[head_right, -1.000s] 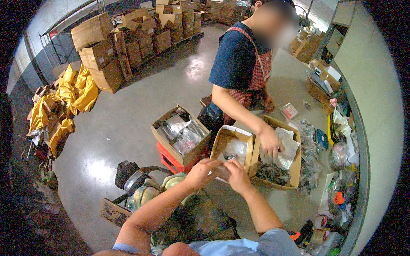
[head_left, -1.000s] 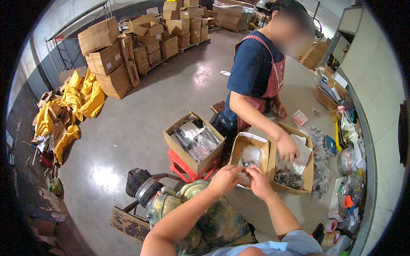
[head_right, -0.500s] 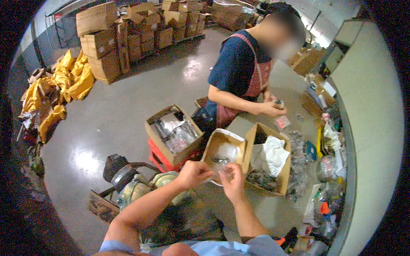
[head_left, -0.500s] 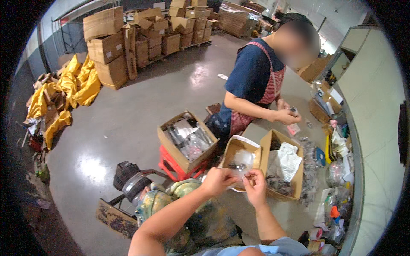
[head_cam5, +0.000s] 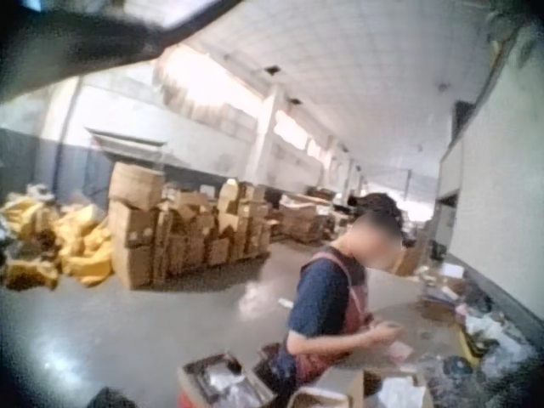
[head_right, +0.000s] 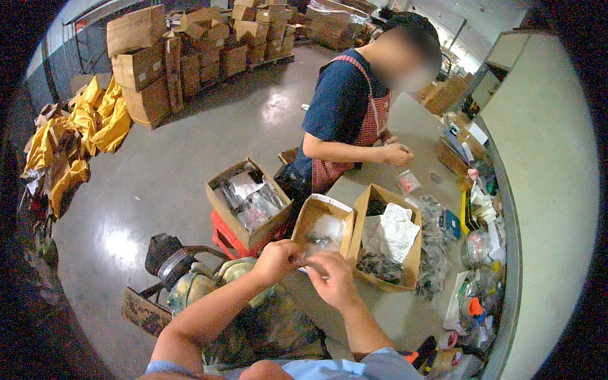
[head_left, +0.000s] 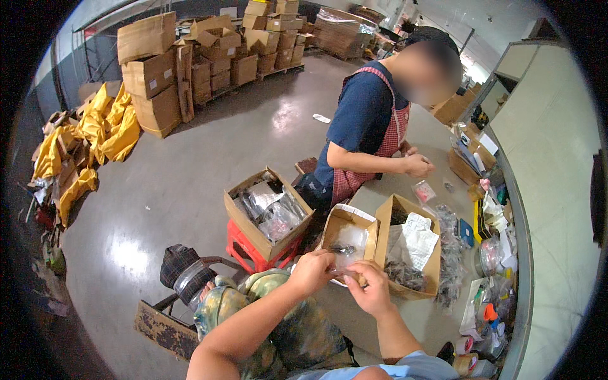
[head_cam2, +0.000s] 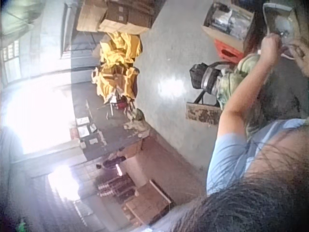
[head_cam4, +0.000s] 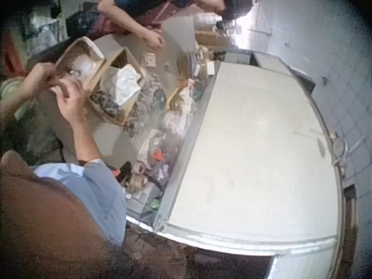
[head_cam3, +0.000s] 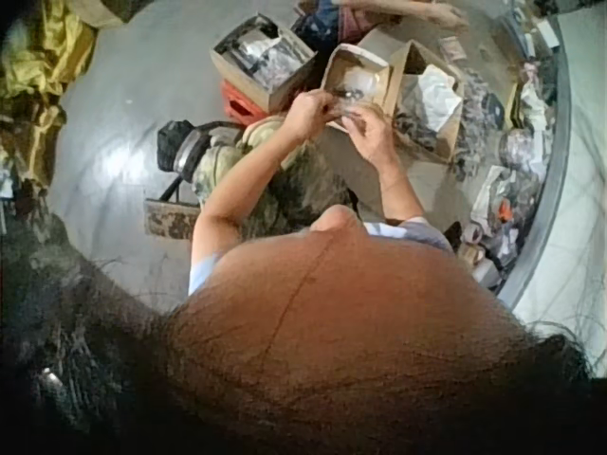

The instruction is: The person places metal hardware components into small plastic bags and sorts them into boxes.

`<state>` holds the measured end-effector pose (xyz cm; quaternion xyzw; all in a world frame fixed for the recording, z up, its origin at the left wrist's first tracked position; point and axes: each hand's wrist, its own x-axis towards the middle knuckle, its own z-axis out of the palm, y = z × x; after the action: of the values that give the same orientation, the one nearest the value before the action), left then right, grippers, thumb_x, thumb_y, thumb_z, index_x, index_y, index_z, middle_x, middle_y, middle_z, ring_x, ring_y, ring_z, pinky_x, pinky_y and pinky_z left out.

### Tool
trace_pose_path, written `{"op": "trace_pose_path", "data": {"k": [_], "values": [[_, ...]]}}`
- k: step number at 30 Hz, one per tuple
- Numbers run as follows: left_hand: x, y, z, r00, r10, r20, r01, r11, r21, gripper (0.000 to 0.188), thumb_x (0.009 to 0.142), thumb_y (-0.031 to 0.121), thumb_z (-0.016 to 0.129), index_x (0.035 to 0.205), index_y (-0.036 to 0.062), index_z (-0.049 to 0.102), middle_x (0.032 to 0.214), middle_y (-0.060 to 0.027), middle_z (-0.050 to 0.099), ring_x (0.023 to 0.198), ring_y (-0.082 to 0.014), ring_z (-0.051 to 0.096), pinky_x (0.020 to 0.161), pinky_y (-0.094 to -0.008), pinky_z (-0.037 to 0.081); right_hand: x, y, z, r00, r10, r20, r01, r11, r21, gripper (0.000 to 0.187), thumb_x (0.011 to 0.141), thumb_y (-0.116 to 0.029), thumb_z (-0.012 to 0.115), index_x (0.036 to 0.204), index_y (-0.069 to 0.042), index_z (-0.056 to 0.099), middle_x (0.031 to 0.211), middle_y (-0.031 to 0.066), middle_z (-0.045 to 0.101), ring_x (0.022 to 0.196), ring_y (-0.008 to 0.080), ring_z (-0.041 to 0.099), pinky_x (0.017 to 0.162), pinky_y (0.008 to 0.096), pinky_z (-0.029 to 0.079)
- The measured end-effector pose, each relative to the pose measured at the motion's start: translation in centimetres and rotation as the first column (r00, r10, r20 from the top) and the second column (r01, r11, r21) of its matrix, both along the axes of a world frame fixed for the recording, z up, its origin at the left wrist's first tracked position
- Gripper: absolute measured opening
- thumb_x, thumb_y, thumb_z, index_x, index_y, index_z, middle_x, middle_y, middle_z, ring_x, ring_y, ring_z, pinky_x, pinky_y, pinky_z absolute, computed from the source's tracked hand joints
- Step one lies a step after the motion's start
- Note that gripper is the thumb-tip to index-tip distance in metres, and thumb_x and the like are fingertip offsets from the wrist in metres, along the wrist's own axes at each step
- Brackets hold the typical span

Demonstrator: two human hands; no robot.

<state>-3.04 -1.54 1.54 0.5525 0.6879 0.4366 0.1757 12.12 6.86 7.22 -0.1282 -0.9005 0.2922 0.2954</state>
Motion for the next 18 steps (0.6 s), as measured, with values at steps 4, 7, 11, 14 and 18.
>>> {"op": "trace_pose_path", "data": {"k": [4,7,11,14,18], "values": [[0.4,0.0,-0.8,0.999,0.002,-0.049,0.006,0.986,0.165,0.028,0.065,0.016,0.074,0.09,0.005,0.065,0.079,-0.0131,0.059,0.075,-0.0311,0.06,0.065,-0.038,0.049,-0.3,0.1,0.5,0.977,0.041,0.209,-0.044,0.999,0.013,0.021,0.075,-0.014,0.069,0.09,-0.003,0.061,0.091,0.0114,0.063,0.084,0.0293,0.059,0.078,0.0372,0.047],[0.3,-0.2,-0.7,0.994,-0.004,-0.113,0.021,0.989,0.145,0.037,0.062,0.016,0.075,0.096,0.0057,0.064,0.091,-0.0117,0.059,0.087,-0.0308,0.058,0.072,-0.0388,0.047,-0.1,0.4,0.1,0.934,0.081,0.349,-0.105,0.993,0.052,0.03,0.074,-0.026,0.07,0.095,-0.005,0.066,0.105,0.0134,0.06,0.098,0.0317,0.052,0.087,0.0403,0.042],[1.3,-0.5,1.3,0.946,0.096,-0.311,-0.035,0.98,0.195,0.056,0.059,0.015,0.074,0.111,0.0074,0.057,0.107,-0.0102,0.057,0.104,-0.0328,0.051,0.091,-0.0448,0.035,1.1,0.6,-0.4,0.887,0.082,0.453,-0.16,0.978,0.135,0.037,0.072,-0.038,0.071,0.099,-0.012,0.069,0.124,0.0159,0.051,0.115,0.0358,0.038,0.098,0.0421,0.032],[1.8,0.0,-0.4,0.933,0.007,-0.36,0.05,0.988,0.149,0.059,0.062,0.015,0.07,0.116,0.0072,0.049,0.104,-0.0115,0.056,0.104,-0.032,0.05,0.098,-0.0495,0.026,1.2,0.6,-0.8,0.85,0.137,0.508,-0.209,0.974,0.086,0.044,0.073,-0.044,0.069,0.097,-0.008,0.067,0.121,0.0194,0.05,0.112,0.0369,0.044,0.096,0.0424,0.036],[2.4,0.4,-0.9,0.914,-0.196,-0.355,0.234,0.97,0.068,0.045,0.066,0.014,0.065,0.107,0.0048,0.05,0.097,-0.0125,0.057,0.096,-0.0303,0.053,0.093,-0.0435,0.034,1.7,0.6,-1.9,0.734,0.289,0.615,-0.204,0.957,-0.206,0.053,0.075,-0.052,0.064,0.097,-0.004,0.064,0.111,0.0218,0.053,0.104,0.0392,0.051,0.091,0.045,0.041]]}}
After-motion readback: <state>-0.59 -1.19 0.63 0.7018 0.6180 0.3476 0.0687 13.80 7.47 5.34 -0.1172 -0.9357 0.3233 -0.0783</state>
